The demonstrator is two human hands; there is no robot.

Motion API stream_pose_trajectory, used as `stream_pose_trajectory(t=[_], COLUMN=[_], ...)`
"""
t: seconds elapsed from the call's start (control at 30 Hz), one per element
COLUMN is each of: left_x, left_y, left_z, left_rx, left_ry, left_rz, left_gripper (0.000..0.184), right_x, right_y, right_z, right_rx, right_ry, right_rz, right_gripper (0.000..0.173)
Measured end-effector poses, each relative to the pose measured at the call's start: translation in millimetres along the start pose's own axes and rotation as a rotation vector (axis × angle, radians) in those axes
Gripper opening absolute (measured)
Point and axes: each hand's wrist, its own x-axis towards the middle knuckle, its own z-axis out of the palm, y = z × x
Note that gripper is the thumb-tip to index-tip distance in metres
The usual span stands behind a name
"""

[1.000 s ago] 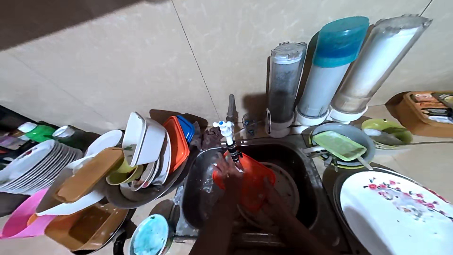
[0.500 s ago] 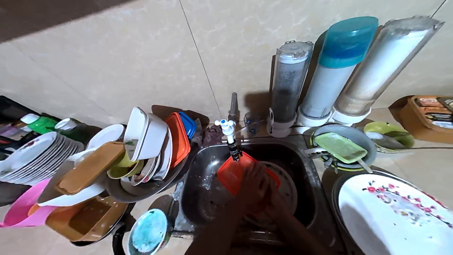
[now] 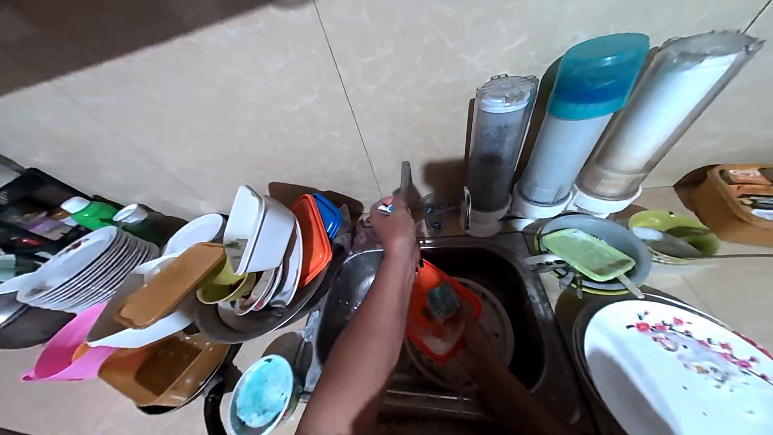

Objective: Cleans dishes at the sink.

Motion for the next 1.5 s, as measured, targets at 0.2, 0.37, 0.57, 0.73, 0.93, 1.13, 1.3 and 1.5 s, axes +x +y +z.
stream_pose_trajectory(t=[0.2,0.37,0.57,0.73,0.93,1.13,1.3,1.5], left_x=[38,38,-54,-12,-39,-19,-77,-67], left_y=[-5,-64,-193,-200,-209,-209,-187,-124], left_z=[-53,-93,-94,-98,-78,-85,-106,-158], left_rx=[0.403,-0.192,0.877,1.159,0.935,0.954,0.734,0.871], left_ry=[-0.625,-0.489,-0.839,-0.395,-0.585,-0.317,-0.988,-0.809], left_rz=[0.256,0.147,0.477,0.532,0.663,0.388,0.537,0.690], left_gripper=[0.013,0.031,0.046,0.046,0.043,0.051,0.063,0.029], right_x=[-7,-3,-7,-15,-16,-21,-12,-14], right_y=[-4,-2,3,5,3,2,-14,-13], right_z=[4,5,5,6,9,7,-2,7], right_rx=[0.028,0.093,0.002,-0.033,-0.120,-0.337,-0.351,-0.292], right_ry=[-0.003,-0.023,-0.066,-0.032,-0.025,-0.054,-0.053,-0.253], right_rz=[0.061,0.046,0.107,0.100,0.051,-0.050,-0.099,0.027], right_gripper=[0.051,0.048,0.043,0.043,0.050,0.051,0.054,0.063])
